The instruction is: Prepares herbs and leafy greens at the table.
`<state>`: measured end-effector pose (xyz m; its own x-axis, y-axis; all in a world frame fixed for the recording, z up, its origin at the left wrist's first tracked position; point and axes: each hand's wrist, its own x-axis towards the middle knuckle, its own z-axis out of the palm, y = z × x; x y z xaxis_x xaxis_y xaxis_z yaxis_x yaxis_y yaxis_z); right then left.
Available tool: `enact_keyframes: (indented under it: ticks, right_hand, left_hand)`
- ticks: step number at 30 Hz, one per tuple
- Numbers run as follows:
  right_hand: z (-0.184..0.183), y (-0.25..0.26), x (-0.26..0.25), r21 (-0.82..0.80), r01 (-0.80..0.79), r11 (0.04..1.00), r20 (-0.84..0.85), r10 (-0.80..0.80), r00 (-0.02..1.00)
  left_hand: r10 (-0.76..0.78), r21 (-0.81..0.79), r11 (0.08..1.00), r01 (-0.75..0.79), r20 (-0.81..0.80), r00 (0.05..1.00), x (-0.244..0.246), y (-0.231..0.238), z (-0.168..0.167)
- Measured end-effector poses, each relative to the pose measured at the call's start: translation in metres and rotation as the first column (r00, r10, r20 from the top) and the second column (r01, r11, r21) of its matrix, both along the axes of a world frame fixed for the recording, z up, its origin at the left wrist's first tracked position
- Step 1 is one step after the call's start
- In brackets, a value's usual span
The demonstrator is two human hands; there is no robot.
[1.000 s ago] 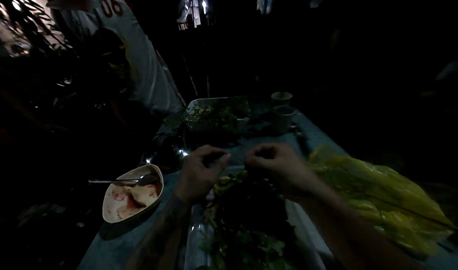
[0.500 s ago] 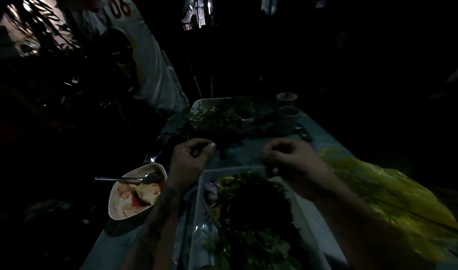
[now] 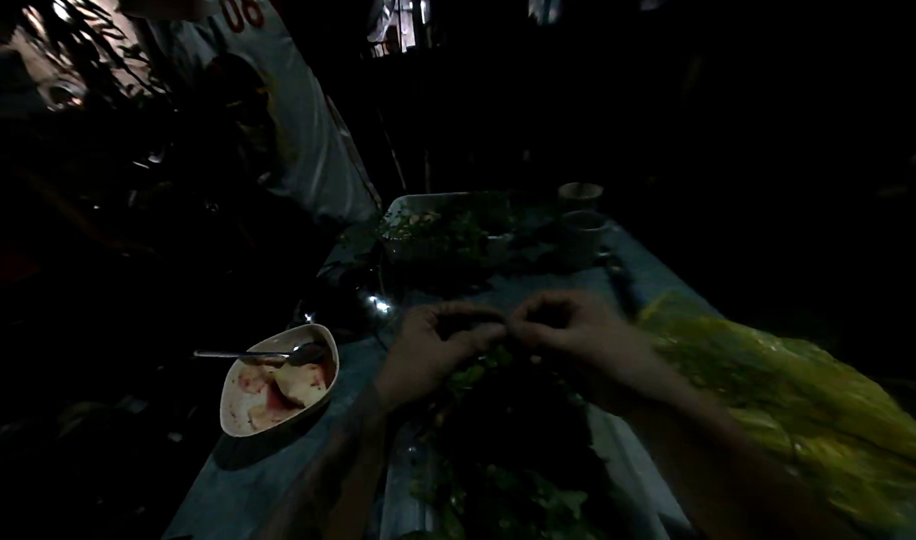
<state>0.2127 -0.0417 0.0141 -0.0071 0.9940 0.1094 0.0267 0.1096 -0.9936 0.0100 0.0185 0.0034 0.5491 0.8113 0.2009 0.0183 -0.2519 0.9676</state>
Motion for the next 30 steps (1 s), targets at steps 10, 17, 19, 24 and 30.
enact_keyframes:
  ticks: [10, 17, 19, 24, 30]
  right_hand:
    - [0.000, 0.001, 0.003, -0.062, -0.040, 0.997, -0.048, 0.037, 0.998]
    - [0.008, -0.009, 0.020, 0.110, -0.135, 0.985, 0.411, 0.079, 0.908]
    - [0.010, -0.015, 0.024, 0.078, -0.193, 0.978, 0.579, 0.113, 0.807]
    - [0.013, -0.018, 0.022, 0.338, 0.034, 0.941, 0.525, -0.219, 0.822]
    - [0.007, -0.010, 0.005, 0.309, -0.060, 0.949, 0.320, -0.044, 0.946]
  left_hand:
    - [0.158, 0.290, 0.950, -0.117, -0.121, 0.980, -0.006, -0.001, 0.002]
    - [0.293, 0.345, 0.892, -0.292, 0.053, 0.955, -0.009, 0.013, -0.003]
    - [0.291, 0.331, 0.900, -0.284, 0.031, 0.956, -0.005, 0.011, -0.004]
    - [0.240, 0.333, 0.914, -0.232, 0.019, 0.971, -0.004, 0.003, -0.004]
    - [0.055, 0.142, 0.987, -0.072, 0.116, 0.992, -0.001, -0.005, -0.001]
